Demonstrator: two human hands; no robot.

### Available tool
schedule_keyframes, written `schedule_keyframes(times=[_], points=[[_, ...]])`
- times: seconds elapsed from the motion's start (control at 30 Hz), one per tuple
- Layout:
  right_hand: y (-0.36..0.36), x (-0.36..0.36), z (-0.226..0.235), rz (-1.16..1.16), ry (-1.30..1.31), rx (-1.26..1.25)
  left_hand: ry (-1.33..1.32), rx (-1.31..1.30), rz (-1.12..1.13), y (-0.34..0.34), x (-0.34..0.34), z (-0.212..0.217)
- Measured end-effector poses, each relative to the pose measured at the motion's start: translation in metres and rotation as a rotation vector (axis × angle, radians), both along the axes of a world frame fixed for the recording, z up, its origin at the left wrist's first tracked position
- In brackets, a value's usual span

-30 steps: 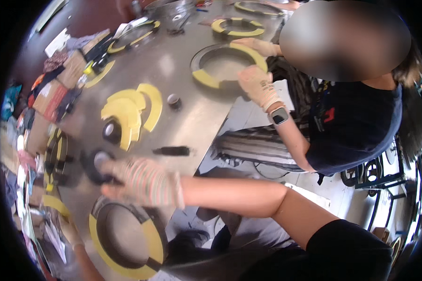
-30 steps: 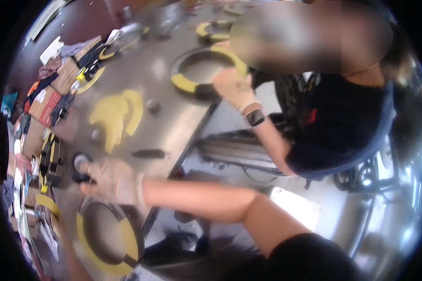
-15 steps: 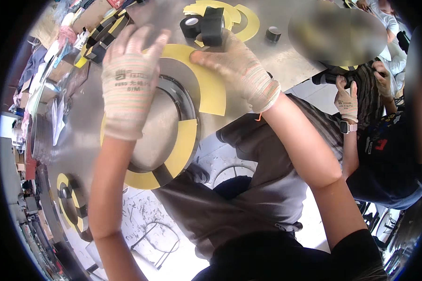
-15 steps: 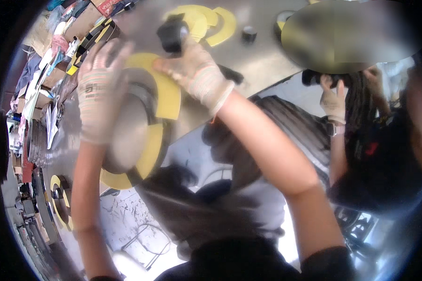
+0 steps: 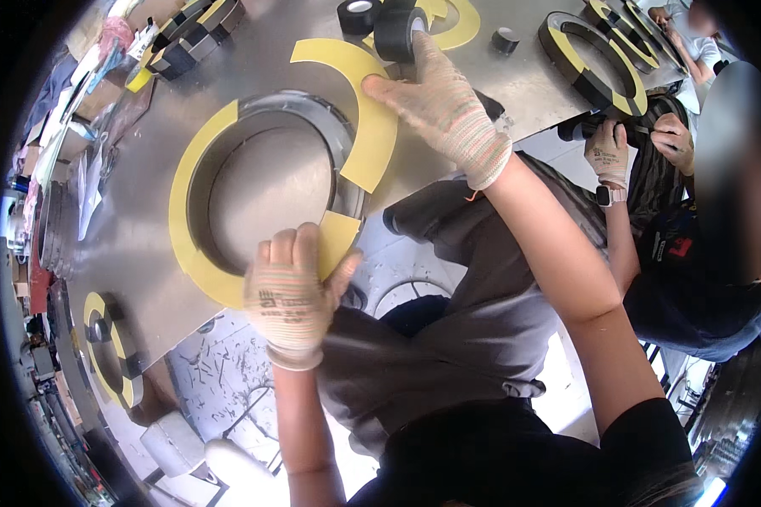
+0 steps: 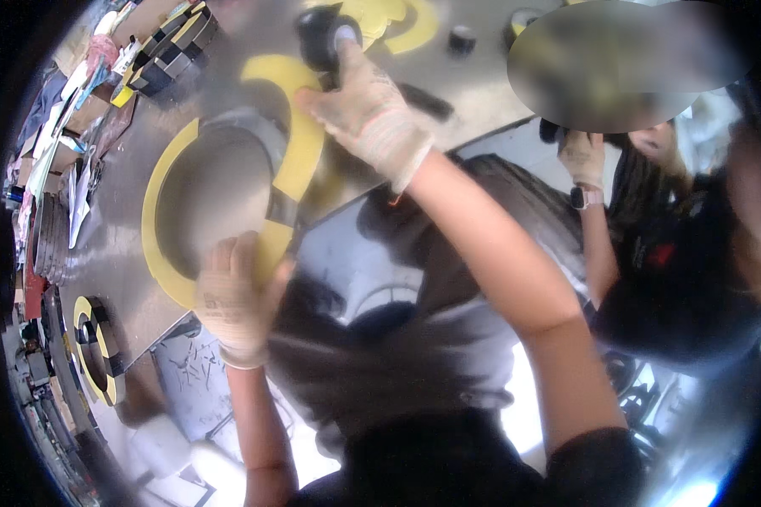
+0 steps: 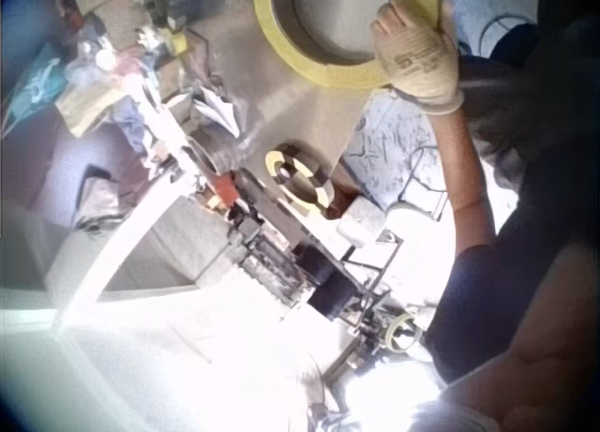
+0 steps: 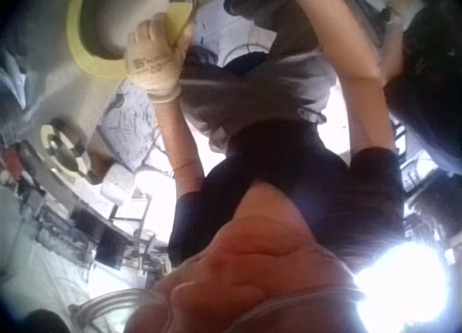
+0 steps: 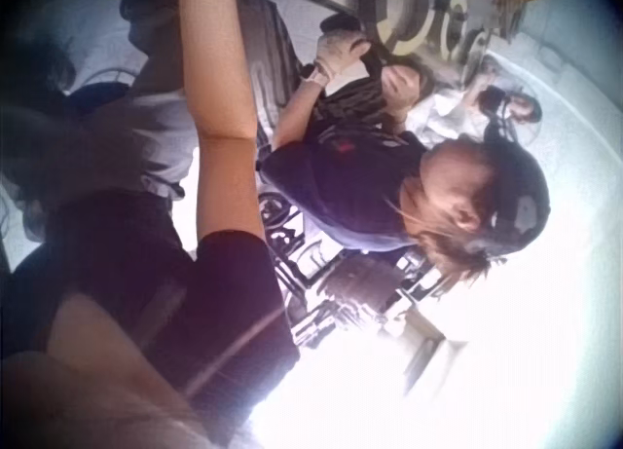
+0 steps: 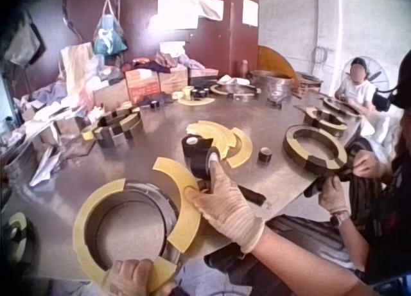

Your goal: Applying black electrical tape to yellow sections of circular metal components at a fabrication table.

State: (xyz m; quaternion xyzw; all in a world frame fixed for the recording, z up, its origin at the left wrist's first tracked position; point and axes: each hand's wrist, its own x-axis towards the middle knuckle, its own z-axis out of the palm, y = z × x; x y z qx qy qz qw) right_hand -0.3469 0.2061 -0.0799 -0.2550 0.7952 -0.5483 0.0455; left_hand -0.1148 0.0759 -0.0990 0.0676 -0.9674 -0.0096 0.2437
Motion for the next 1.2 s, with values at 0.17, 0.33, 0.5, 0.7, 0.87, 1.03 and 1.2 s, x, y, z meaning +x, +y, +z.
schedule_keyframes(times=[0.17, 0.33, 0.5, 0.7, 0.87, 1.03, 1.2], points=[[-0.009, 0.064, -0.005, -0.12, 0.129, 0.055, -0.102, 0.079, -0.236, -0.044, 0.017, 0.017], [-0.011, 0.082, -0.026, -0.18, 0.216, 0.024, -0.064, 0.201, -0.135, -0.016, 0.019, 0.021], [-0.004, 0.087, -0.02, -0.201, 0.276, 0.099, -0.056, 0.233, -0.136, -0.018, 0.02, 0.019], [-0.004, 0.074, -0.023, -0.057, 0.392, 0.072, -0.01, 0.226, -0.177, -0.021, 0.02, 0.014], [0.003, 0.062, -0.01, 0.05, 0.375, 0.206, -0.086, 0.247, -0.126, -0.005, 0.01, 0.027], [0.008, 0.047, -0.009, 0.096, 0.577, 0.306, 0.006, 0.24, 0.103, 0.02, -0.006, 0.015], [0.045, 0.036, 0.01, -0.006, 0.342, 0.547, 0.071, 0.181, 0.051, 0.016, -0.009, 0.012]])
